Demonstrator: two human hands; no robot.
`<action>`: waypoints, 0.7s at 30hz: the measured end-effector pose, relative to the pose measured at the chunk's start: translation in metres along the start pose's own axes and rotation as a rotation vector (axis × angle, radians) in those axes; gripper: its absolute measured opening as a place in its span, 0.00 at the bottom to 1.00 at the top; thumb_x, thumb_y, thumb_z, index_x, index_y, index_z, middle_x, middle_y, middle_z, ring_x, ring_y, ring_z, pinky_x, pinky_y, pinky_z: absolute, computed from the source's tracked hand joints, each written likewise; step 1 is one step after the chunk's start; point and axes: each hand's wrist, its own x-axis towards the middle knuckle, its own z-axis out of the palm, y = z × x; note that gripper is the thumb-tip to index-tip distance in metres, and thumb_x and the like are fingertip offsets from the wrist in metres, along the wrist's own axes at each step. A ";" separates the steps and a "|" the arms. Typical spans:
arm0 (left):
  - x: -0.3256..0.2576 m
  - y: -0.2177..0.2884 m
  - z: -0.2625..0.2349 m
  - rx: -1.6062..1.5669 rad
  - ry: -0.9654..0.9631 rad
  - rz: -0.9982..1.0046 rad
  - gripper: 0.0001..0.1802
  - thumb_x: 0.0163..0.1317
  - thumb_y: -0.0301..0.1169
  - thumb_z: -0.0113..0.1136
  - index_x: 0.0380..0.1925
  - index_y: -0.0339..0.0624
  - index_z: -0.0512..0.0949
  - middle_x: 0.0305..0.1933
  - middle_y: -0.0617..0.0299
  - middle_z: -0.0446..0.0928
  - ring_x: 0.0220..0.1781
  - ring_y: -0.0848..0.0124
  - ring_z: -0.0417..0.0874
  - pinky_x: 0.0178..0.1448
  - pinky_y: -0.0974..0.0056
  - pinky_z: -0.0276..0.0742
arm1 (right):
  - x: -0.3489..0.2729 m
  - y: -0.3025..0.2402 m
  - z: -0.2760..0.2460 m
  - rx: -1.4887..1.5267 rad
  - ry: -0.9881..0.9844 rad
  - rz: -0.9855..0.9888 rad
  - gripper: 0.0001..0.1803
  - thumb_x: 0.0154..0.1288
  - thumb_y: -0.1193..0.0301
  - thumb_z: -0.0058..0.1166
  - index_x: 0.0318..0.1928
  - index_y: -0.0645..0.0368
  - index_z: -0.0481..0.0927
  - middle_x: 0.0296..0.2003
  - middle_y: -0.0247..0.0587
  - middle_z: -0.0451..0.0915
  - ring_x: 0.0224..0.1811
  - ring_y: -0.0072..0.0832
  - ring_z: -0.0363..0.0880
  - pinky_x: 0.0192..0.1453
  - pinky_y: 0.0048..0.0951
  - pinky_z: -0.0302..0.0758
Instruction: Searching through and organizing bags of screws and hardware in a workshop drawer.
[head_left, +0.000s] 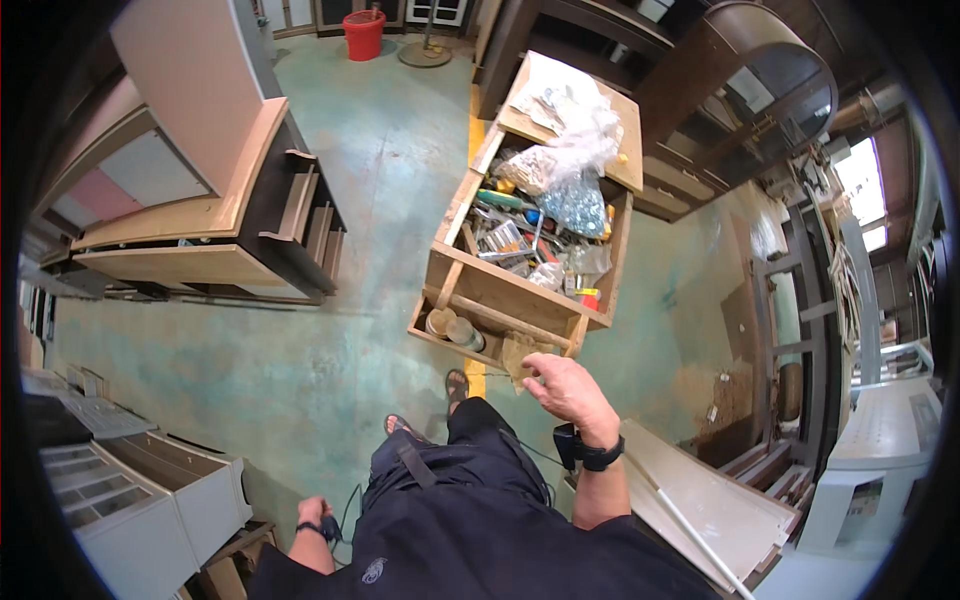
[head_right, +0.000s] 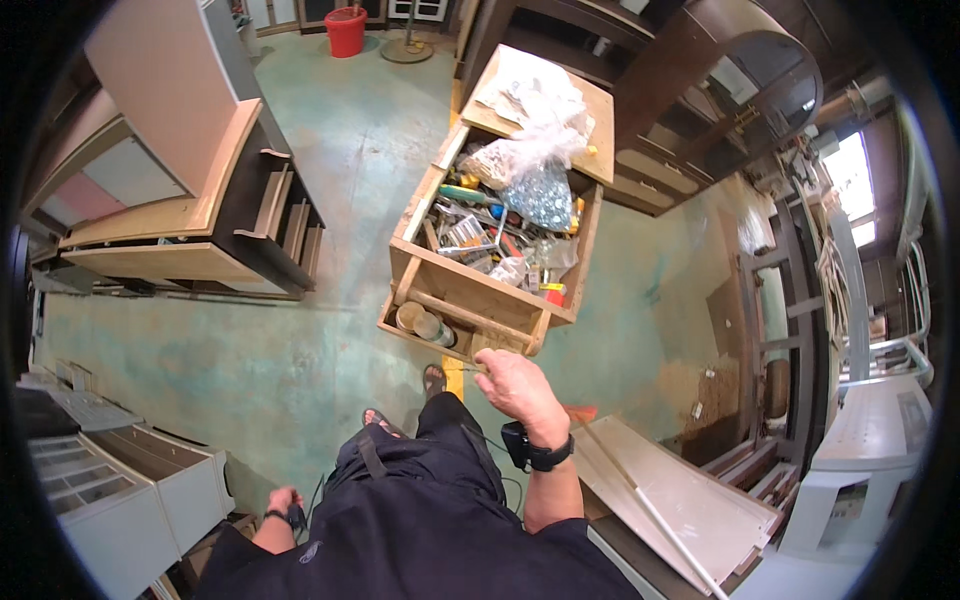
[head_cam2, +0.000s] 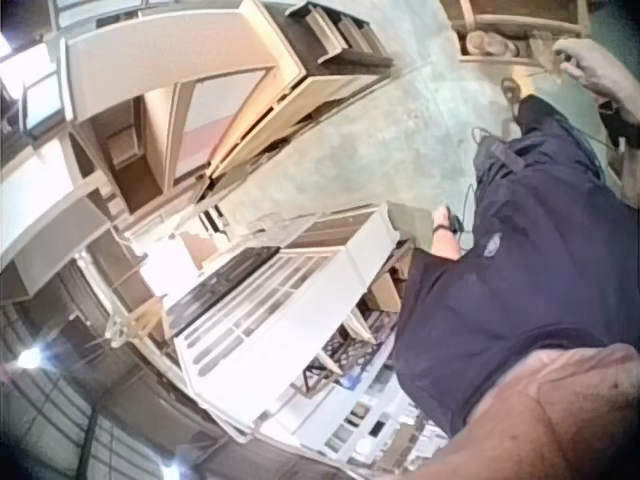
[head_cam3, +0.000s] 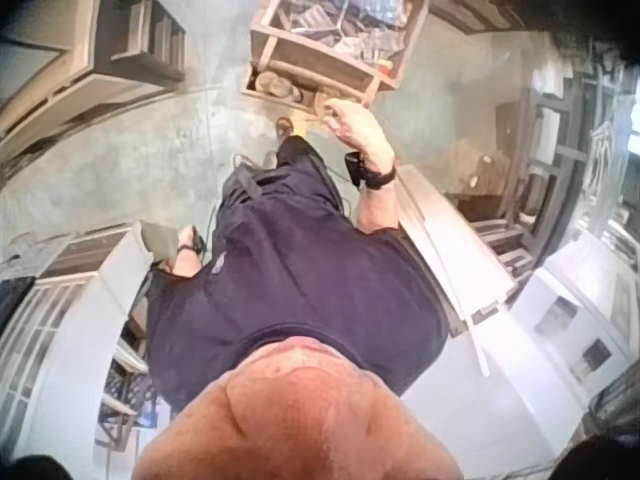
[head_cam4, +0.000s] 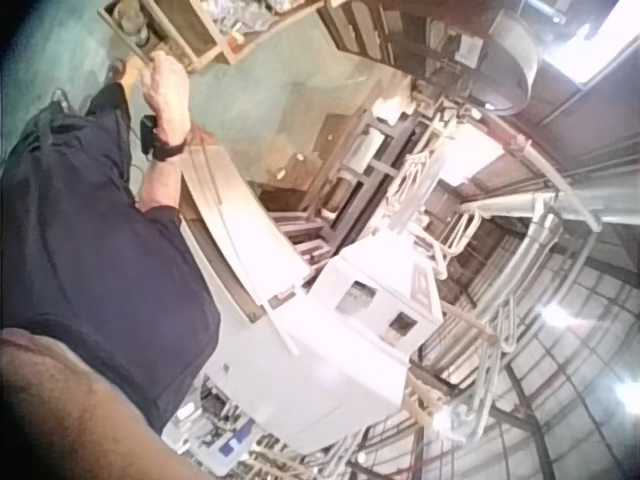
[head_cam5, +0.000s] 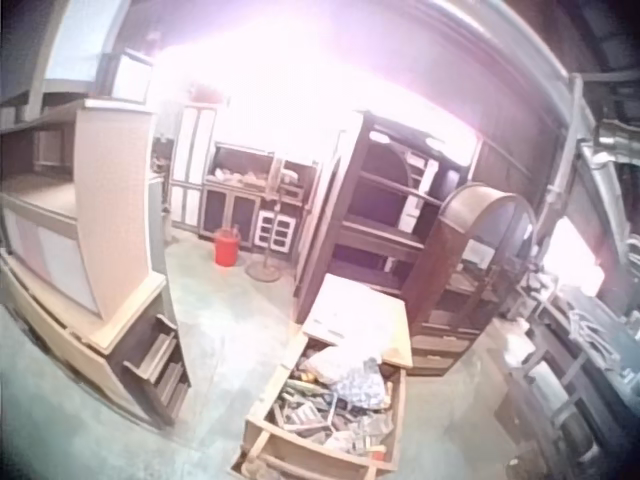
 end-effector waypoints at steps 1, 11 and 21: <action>-0.024 -0.012 -0.004 -0.154 -0.052 -0.014 0.09 0.64 0.26 0.57 0.27 0.33 0.80 0.26 0.51 0.82 0.24 0.61 0.83 0.26 0.58 0.81 | 0.009 -0.005 0.004 0.017 -0.034 -0.051 0.15 0.67 0.69 0.61 0.52 0.59 0.80 0.41 0.51 0.85 0.47 0.49 0.84 0.51 0.45 0.80; -0.122 -0.050 0.112 -0.571 0.057 0.222 0.12 0.61 0.16 0.60 0.44 0.37 0.79 0.29 0.55 0.82 0.26 0.64 0.83 0.28 0.61 0.80 | 0.121 -0.080 0.038 0.018 -0.064 -0.787 0.07 0.60 0.72 0.56 0.38 0.58 0.73 0.29 0.46 0.78 0.32 0.49 0.83 0.35 0.48 0.80; -0.197 -0.085 0.148 -0.472 0.189 0.342 0.06 0.63 0.22 0.59 0.35 0.37 0.85 0.31 0.64 0.84 0.30 0.73 0.81 0.36 0.65 0.79 | 0.122 -0.103 0.078 0.048 -0.429 -1.030 0.11 0.59 0.71 0.59 0.38 0.62 0.74 0.25 0.50 0.79 0.31 0.52 0.83 0.34 0.49 0.80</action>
